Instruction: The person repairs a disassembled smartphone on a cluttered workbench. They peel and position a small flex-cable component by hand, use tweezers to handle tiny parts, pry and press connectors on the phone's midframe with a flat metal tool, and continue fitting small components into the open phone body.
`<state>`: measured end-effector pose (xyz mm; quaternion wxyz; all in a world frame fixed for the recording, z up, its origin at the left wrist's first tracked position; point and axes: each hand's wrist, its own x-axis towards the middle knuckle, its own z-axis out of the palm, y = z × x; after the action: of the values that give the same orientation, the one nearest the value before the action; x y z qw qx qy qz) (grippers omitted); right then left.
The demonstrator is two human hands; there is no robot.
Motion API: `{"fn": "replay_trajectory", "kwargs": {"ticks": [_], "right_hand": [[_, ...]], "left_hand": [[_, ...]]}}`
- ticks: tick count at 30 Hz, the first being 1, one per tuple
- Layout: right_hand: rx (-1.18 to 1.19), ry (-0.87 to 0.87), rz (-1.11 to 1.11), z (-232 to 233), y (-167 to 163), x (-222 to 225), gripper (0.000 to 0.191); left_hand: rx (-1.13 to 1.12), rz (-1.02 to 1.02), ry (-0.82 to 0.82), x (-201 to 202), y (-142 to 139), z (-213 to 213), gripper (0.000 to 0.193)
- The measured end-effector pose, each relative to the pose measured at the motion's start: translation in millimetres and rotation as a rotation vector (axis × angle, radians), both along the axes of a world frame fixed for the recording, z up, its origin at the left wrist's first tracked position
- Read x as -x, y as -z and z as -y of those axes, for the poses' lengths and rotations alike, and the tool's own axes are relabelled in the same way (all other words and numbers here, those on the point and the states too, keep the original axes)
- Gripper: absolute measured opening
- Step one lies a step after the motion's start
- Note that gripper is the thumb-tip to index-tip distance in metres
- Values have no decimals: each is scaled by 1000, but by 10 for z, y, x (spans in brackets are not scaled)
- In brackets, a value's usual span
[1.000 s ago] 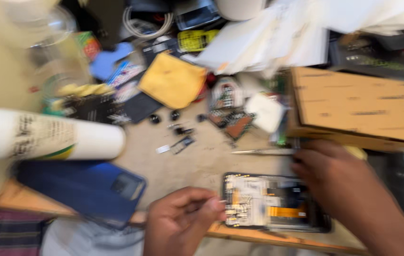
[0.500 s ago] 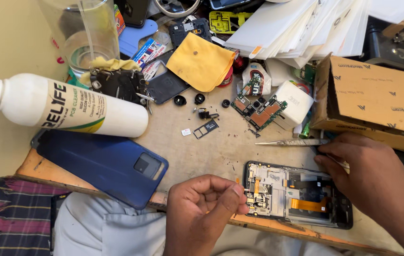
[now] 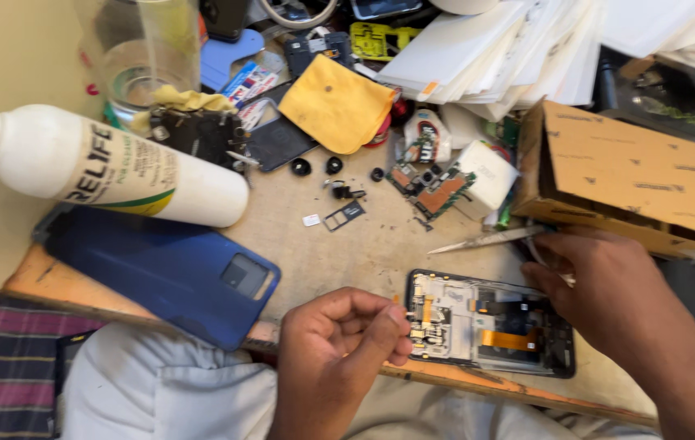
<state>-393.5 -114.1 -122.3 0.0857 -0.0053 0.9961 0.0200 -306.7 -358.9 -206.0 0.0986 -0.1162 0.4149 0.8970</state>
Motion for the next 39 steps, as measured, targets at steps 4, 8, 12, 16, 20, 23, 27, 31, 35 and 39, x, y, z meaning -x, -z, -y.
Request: {"fn": "replay_trajectory", "kwargs": {"ticks": [4, 8, 12, 16, 20, 23, 27, 31, 35, 39], "right_hand": [[138, -257, -167, 21, 43, -55, 24], [311, -171, -117, 66, 93, -78, 29], [324, -122, -77, 97, 115, -73, 27], [296, -232, -134, 119, 129, -72, 26], [180, -304, -208, 158, 126, -73, 32], [130, -249, -159, 175, 81, -57, 30], [153, -287, -182, 227, 21, -54, 21], [-37, -239, -243, 400, -3, -125, 18], [387, -173, -521, 539, -109, -344, 10], [1281, 80, -351, 703, 57, -777, 11]], "left_hand": [[59, 6, 13, -27, 91, 90, 17], [134, 61, 59, -8, 180, 170, 17], [132, 89, 74, 24, 232, 215, 17], [158, 30, 41, 19, 201, 194, 17], [188, 38, 39, 5, 111, 239, 16], [187, 53, 45, 9, 63, 272, 17], [73, -59, 14, 5, 56, 267, 17], [12, -72, -8, -16, 48, 290, 16], [20, -84, -56, -55, -39, 227, 17], [37, -28, -62, -59, -152, 77, 15]]}}
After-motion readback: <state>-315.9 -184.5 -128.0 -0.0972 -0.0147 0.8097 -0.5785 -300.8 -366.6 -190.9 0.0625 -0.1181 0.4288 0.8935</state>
